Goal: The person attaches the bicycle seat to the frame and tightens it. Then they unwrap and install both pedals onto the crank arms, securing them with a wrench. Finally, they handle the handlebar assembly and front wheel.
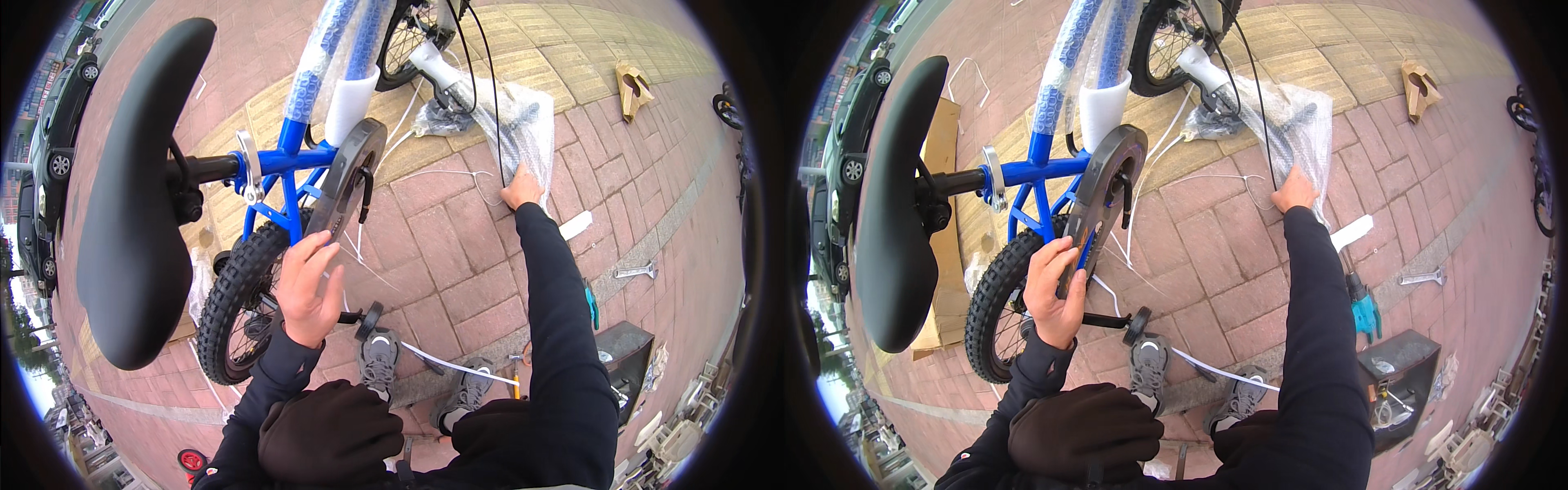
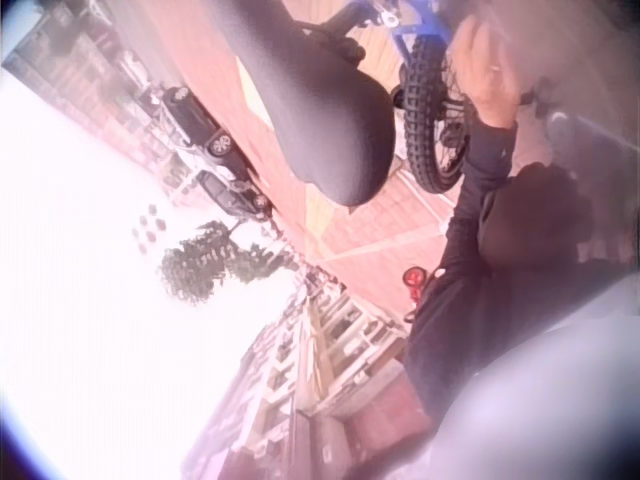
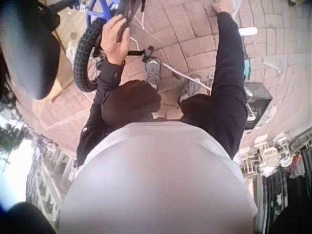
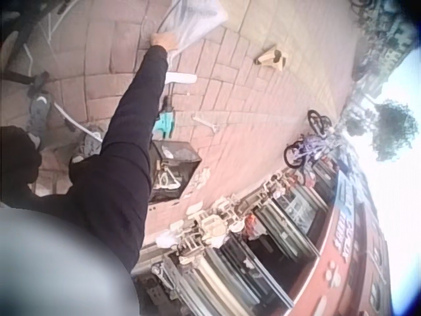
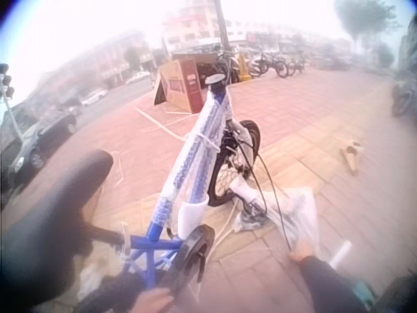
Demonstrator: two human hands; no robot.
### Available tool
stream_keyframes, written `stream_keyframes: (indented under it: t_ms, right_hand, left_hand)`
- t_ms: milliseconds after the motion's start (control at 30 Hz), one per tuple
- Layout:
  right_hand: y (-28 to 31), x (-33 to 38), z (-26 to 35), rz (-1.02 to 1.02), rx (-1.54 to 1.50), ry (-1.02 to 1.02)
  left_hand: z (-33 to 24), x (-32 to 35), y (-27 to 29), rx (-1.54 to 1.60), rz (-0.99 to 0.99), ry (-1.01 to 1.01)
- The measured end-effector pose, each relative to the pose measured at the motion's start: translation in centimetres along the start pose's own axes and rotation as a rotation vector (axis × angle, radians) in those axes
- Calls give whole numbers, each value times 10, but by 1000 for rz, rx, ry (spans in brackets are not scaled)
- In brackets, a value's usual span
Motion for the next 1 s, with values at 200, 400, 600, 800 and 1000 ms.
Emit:
stream_keyframes:
  t_ms: [200,400,600,800,1000]
  right_hand:
    - [35,42,-34,103,-103,212]
    - [119,125,-105,430,-33,300]
    - [218,238,-154,757,-622,197]
    - [316,322,-131,1075,-1087,-46]
    - [399,365,-118,697,-848,-81]
  left_hand:
    - [-27,-33,3,98,-83,-65]
    - [-28,-91,11,108,-316,-119]
    - [7,-38,39,1457,-513,458]
    - [-12,-63,86,2300,-345,175]
    - [-1,-60,99,2203,-509,425]
Point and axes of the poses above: each hand's wrist, its own x-axis away from the middle knuckle, its own y-axis out of the back of the hand, z = x × y, the point moved 6 cm from there along -x, towards the middle knuckle, and after that the axes turned 12 degrees about x, right-handed, at the moved point
